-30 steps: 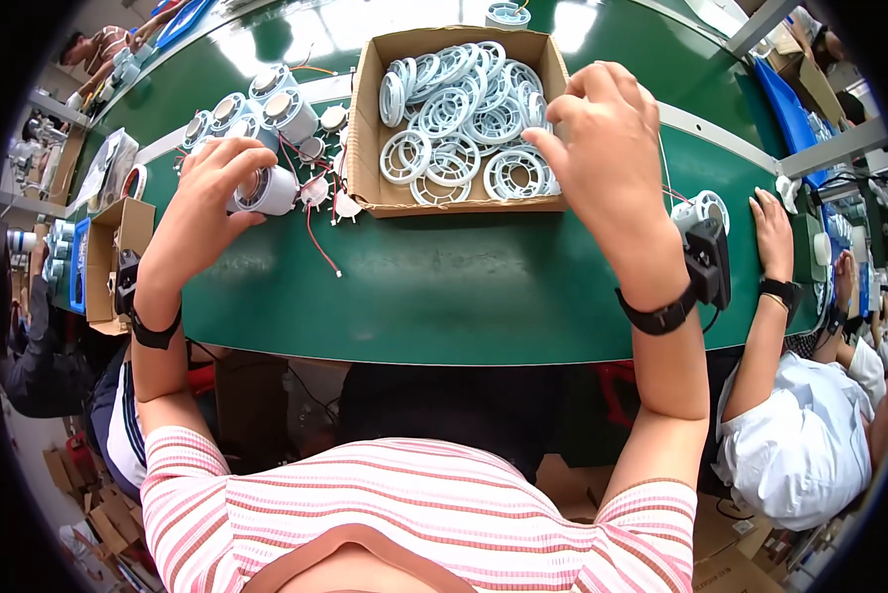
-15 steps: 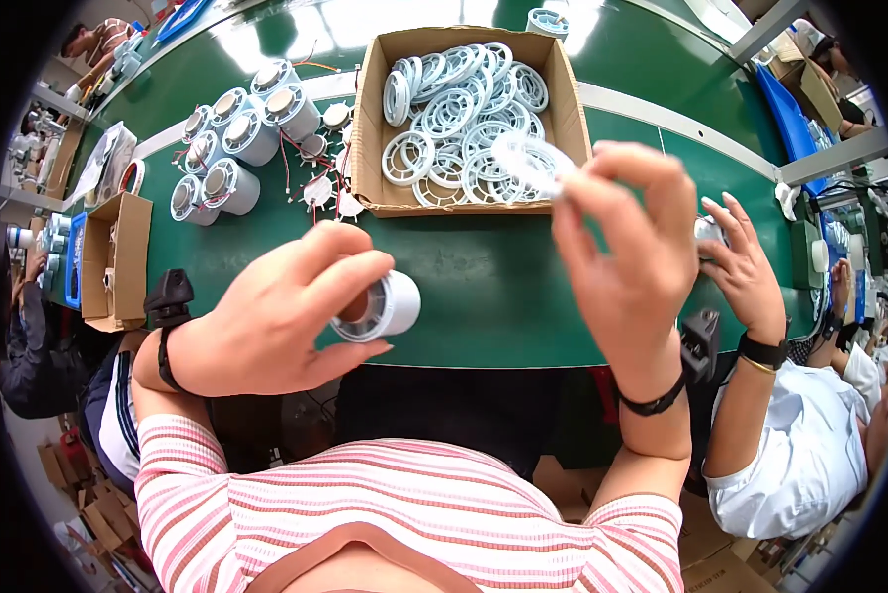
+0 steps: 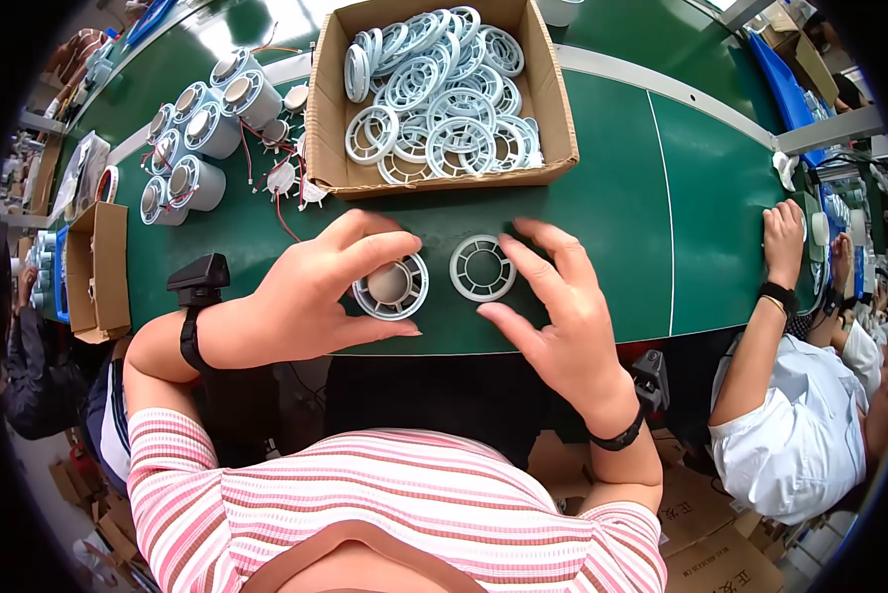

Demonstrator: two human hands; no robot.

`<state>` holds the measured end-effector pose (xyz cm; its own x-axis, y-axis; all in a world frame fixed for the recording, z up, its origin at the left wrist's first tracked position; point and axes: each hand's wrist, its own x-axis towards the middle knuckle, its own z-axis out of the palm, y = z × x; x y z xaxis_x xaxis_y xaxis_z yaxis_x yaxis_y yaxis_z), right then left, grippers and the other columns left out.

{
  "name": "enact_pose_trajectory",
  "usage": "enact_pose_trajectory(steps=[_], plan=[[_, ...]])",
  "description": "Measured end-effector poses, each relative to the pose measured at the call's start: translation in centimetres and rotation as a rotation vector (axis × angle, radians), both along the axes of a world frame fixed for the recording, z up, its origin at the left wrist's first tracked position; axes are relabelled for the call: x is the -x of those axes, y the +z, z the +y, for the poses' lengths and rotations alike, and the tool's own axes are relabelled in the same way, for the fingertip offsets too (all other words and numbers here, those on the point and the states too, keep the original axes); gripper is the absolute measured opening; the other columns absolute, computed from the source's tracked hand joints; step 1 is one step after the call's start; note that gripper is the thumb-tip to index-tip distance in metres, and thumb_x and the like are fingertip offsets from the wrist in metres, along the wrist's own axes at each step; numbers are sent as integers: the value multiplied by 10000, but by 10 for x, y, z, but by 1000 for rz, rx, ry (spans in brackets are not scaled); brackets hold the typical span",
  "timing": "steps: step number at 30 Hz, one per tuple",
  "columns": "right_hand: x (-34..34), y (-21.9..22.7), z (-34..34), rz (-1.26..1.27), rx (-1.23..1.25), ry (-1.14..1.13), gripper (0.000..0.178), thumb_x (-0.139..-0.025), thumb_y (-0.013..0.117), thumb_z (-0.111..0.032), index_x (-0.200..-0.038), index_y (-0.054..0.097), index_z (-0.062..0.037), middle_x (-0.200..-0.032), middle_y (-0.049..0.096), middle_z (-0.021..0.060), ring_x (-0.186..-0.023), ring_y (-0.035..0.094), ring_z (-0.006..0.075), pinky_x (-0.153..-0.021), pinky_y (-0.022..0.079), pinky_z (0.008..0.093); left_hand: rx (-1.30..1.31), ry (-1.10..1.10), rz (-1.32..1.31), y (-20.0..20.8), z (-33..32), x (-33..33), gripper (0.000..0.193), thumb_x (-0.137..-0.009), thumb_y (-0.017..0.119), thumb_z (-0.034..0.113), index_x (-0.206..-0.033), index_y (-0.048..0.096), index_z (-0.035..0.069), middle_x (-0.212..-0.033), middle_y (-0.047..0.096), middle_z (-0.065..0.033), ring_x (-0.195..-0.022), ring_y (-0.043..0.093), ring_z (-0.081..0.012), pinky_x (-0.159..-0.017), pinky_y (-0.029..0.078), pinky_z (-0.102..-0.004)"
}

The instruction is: The person picks up a white plastic frame and a metal component with wires, fits the component into the frame, and snaps a plastic ring onto the assembly. After placing the unit on the table, the person repeats the process with another set of components.

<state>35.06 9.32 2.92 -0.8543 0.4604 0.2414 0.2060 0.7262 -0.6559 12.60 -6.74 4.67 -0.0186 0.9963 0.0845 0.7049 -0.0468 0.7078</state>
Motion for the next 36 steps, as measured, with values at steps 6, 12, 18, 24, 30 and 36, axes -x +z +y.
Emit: enact_pose_trajectory(steps=[6,12,18,24,30,36], plan=[[10,-3,-4,-85,-140,130,627,-768,766,-6,-1370,593,-33,-1385,571,196,-1307,526,363,-1100,417,435,174,86,-386,-5,-3,-5,699,-783,891,87,-1382,533,52,-1272,583,-115,-1112,648,-224,-915,546,-317],[9,-16,-20,-36,-43,-154,759,-746,783,-15,-1445,490,-20,-1359,570,171,-1293,532,356,-1096,420,421,222,68,-499,-8,-4,-3,717,-813,838,-16,-1433,485,59,-1328,565,-77,-1171,604,-140,-949,542,-293],[12,-8,-17,-36,71,-169,792,-743,792,-4,-1465,467,-18,-1320,578,159,-1248,572,311,-1092,435,398,314,71,-887,-8,2,1,734,-833,785,-73,-1467,438,57,-1371,545,-64,-1225,578,-120,-952,574,-280],[33,19,-28,233,218,181,844,-714,817,38,-1474,452,4,-1281,627,162,-1153,624,345,-1001,506,416,487,16,-1044,-7,11,6,704,-862,738,-72,-1478,420,56,-1332,582,-66,-1133,635,-132,-921,596,-292],[44,19,-24,182,169,295,866,-707,821,42,-1482,438,-1,-1284,652,152,-1154,630,338,-1004,510,418,483,14,-1059,-14,9,6,699,-869,749,-62,-1480,428,56,-1293,613,-44,-1161,614,-110,-975,576,-299],[45,18,-14,144,236,373,810,-698,813,42,-1436,482,-4,-1296,660,163,-1201,641,285,-1053,485,395,437,-34,-1033,-18,8,6,631,-865,728,-49,-1439,479,32,-1222,655,-71,-1062,664,-118,-927,581,-297]])
